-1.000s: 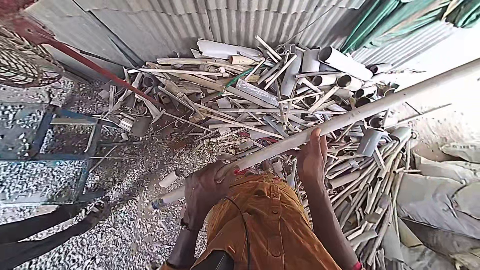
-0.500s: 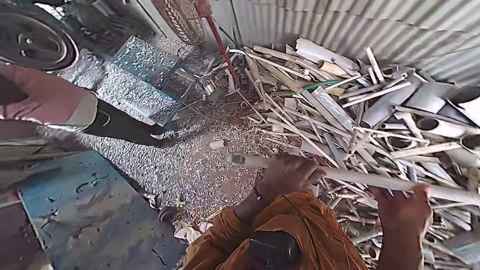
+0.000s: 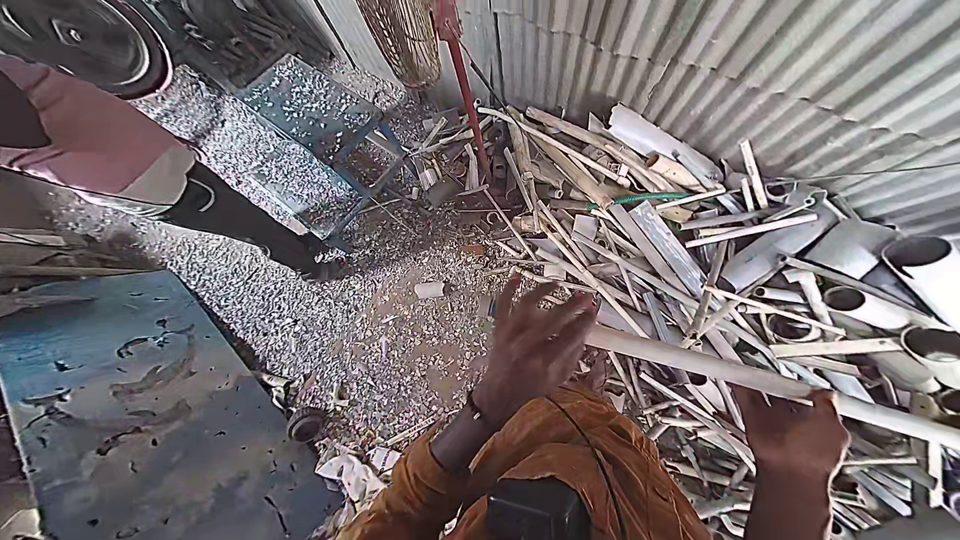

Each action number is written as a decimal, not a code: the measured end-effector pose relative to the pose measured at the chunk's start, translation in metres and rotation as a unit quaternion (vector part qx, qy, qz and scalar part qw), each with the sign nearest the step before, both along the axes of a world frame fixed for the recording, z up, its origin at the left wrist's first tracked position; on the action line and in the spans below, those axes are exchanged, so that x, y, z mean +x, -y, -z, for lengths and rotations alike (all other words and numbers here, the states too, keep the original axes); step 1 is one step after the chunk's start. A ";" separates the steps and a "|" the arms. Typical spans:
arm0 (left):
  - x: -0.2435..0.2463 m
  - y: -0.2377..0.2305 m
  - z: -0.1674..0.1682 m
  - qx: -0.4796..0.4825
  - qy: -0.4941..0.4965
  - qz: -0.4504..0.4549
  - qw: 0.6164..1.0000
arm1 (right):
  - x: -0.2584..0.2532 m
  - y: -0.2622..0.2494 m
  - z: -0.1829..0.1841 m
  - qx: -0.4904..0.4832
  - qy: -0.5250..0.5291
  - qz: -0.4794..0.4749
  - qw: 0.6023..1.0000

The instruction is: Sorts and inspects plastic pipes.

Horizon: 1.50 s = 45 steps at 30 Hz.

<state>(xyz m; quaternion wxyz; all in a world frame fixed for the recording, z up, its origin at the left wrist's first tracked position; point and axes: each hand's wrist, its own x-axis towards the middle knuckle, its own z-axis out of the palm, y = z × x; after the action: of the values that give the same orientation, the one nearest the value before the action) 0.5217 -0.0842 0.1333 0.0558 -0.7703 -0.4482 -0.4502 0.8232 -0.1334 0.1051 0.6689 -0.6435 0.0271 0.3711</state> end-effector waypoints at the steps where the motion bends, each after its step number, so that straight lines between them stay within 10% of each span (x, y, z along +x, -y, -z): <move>1: -0.008 -0.002 -0.003 0.021 0.036 -0.052 0.998 | 0.003 0.000 0.002 0.013 -0.009 0.003 1.000; 4: -0.034 -0.011 -0.010 0.009 0.144 -0.115 0.983 | 0.006 -0.002 0.009 0.041 -0.029 0.002 0.999; 9: -0.042 -0.012 -0.015 -0.257 0.406 0.160 0.862 | -0.016 -0.010 0.019 0.045 -0.081 -0.042 0.995; 15: -0.002 -0.014 -0.039 -0.194 0.462 0.419 0.757 | -0.048 -0.016 0.059 0.035 -0.180 -0.076 0.980; 23: 0.017 -0.007 -0.058 -0.185 0.440 0.464 0.746 | -0.072 -0.012 0.084 -0.034 -0.291 -0.125 0.948; 30: 0.030 -0.012 -0.058 -0.168 0.495 0.370 0.768 | -0.078 -0.002 0.113 -0.130 0.039 -0.255 0.957; 36: 0.034 -0.013 -0.053 -0.177 0.483 0.383 0.767 | -0.100 -0.023 0.045 0.165 0.335 -0.523 0.766; 39: 0.031 -0.011 -0.057 -0.204 0.473 0.432 0.740 | -0.137 -0.034 0.011 0.208 0.343 -0.509 0.762; 42: 0.010 -0.020 -0.069 -0.244 0.401 0.573 0.672 | -0.149 -0.039 -0.014 0.241 0.277 -0.561 0.742; 45: -0.010 -0.032 -0.086 -0.311 0.293 0.734 0.527 | -0.149 -0.037 -0.054 0.162 0.260 -0.708 0.636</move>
<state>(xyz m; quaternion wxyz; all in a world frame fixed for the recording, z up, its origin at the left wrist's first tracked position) 0.5115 -0.0523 0.2191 -0.6723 -0.6204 0.1731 -0.3649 0.6742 -0.0964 0.1596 0.2741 -0.4169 -0.6725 0.5467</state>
